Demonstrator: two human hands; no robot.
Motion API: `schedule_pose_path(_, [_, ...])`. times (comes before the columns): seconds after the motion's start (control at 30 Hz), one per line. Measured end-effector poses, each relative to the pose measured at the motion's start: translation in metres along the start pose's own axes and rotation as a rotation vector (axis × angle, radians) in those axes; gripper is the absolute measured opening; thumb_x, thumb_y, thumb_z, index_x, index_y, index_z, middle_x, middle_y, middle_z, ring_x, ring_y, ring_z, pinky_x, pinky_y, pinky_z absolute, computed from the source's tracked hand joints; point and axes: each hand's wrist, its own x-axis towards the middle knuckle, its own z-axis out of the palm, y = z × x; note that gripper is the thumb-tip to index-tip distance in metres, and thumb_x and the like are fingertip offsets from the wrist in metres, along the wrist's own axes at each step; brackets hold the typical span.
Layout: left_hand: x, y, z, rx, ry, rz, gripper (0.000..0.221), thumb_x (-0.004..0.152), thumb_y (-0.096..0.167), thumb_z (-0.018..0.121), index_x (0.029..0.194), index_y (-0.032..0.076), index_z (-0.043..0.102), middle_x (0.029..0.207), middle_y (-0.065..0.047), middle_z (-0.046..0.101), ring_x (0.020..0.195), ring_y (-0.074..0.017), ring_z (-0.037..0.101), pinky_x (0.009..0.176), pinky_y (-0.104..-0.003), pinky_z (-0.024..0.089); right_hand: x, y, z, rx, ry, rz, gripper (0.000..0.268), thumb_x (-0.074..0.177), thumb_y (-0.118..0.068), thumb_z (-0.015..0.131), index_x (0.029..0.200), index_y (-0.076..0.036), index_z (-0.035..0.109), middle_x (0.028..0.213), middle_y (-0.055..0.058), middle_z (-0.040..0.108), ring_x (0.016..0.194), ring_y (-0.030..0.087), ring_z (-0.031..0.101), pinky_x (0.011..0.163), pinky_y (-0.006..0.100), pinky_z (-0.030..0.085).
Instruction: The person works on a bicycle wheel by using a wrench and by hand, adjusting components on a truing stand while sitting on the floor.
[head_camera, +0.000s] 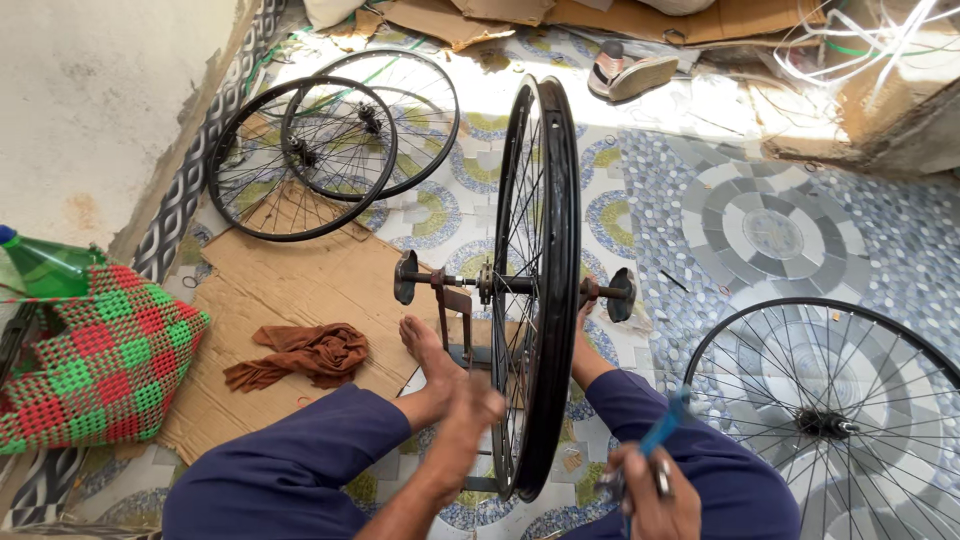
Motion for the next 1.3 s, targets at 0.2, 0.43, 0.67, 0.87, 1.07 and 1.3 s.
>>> schedule_pose_path(0.2, [-0.012,0.017,0.019,-0.006,-0.144,-0.042,0.108,0.078,0.027,0.080,0.161,0.016,0.012,0.154,-0.016,0.040,0.111,-0.0234,0.060,0.098,-0.039,0.052,0.034,0.030,0.053,0.297,-0.048,0.067,0.035,0.099,-0.031,0.063,0.089,0.001,0.073,0.073,0.004,0.065,0.063,0.006,0.051,0.056,0.026,0.043])
schedule_pose_path(0.43, [-0.015,0.023,0.018,0.017,-0.180,-0.049,0.113,0.074,0.033,0.082,0.161,0.016,0.012,0.155,-0.018,0.041,0.116,-0.0236,0.062,0.098,-0.039,0.054,0.057,0.104,0.070,-0.044,-0.166,0.199,0.041,0.097,-0.038,0.063,0.086,0.001,0.071,0.065,0.011,0.064,0.061,0.015,0.052,0.057,0.035,0.045])
schedule_pose_path(0.67, [-0.009,0.032,0.006,0.127,-0.203,-0.073,0.107,0.081,0.037,0.075,0.162,0.016,0.009,0.164,-0.019,0.031,0.137,-0.0288,0.049,0.111,-0.044,0.044,0.077,0.200,0.113,-0.410,-0.380,0.211,0.037,0.094,-0.036,0.065,0.092,0.000,0.072,0.075,0.018,0.072,0.070,0.029,0.069,0.067,0.042,0.052])
schedule_pose_path(0.87, [-0.057,0.121,0.032,0.248,0.100,0.878,0.071,0.107,0.047,0.056,0.158,0.002,0.039,0.169,-0.022,0.034,0.157,-0.0318,0.037,0.132,-0.043,0.031,0.073,0.245,0.156,-0.604,-0.551,0.059,0.032,0.091,-0.033,0.068,0.093,-0.001,0.073,0.078,0.019,0.073,0.074,0.032,0.070,0.070,0.045,0.053])
schedule_pose_path(1.07, [-0.088,0.162,0.073,0.478,0.013,1.056,0.062,0.105,0.043,0.069,0.151,0.010,0.042,0.165,-0.017,0.031,0.155,-0.0281,0.037,0.130,-0.038,0.035,0.078,0.246,0.171,-0.674,-0.615,-0.030,0.029,0.087,-0.030,0.070,0.093,-0.002,0.073,0.081,0.021,0.073,0.077,0.035,0.071,0.072,0.047,0.055])
schedule_pose_path(1.3, [-0.081,0.063,0.038,0.582,-0.148,1.218,0.091,0.088,0.043,0.084,0.153,0.004,0.035,0.156,-0.019,0.048,0.146,-0.0395,0.047,0.125,-0.051,0.040,0.075,0.250,0.165,-0.721,-0.651,-0.080,0.026,0.083,-0.027,0.073,0.093,-0.003,0.074,0.084,0.023,0.074,0.081,0.038,0.073,0.074,0.049,0.056])
